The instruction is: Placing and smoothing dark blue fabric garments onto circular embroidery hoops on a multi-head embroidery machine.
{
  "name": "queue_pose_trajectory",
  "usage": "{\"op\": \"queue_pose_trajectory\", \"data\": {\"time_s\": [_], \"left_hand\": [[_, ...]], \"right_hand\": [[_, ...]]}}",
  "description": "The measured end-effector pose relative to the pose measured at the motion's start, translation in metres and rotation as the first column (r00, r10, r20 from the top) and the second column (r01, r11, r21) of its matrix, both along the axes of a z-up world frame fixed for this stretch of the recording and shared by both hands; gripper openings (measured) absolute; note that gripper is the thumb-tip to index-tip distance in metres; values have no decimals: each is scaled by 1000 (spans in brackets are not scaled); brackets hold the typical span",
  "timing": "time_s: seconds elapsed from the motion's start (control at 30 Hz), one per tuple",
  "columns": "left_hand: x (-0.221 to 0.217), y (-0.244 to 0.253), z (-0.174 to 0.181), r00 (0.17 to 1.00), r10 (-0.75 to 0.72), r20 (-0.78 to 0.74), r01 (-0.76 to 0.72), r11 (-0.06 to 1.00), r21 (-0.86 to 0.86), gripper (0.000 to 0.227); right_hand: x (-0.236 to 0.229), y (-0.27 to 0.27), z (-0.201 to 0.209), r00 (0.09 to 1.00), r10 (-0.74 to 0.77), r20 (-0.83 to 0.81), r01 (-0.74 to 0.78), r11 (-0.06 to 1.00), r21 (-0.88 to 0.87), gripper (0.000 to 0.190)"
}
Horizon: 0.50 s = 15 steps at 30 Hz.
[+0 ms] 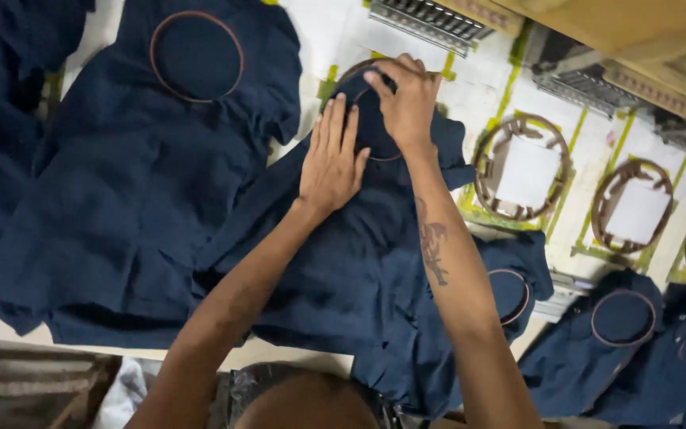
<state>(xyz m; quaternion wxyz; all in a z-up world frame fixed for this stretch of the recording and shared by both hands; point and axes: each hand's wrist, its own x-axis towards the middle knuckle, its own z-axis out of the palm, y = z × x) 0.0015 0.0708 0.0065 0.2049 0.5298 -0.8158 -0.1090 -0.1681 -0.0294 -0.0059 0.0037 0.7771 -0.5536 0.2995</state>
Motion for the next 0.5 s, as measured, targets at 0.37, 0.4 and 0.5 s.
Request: {"op": "queue_pose_trajectory", "data": {"time_s": [0.37,0.4,0.5], "left_hand": [[-6,-28,-6,991,109,78,-109,994,2,66],[-4,-34,-6,991,111,76,-112,994,7,66],[-1,-45,-4,996,94,12,-94,994,60,66]], "right_hand": [[31,-45,-27,988,-97,-121,88,993,-80,18],[32,-45,-24,988,-94,-123,85,994,-76,18],[33,-46,-20,993,-93,-74,90,995,-46,15]]}}
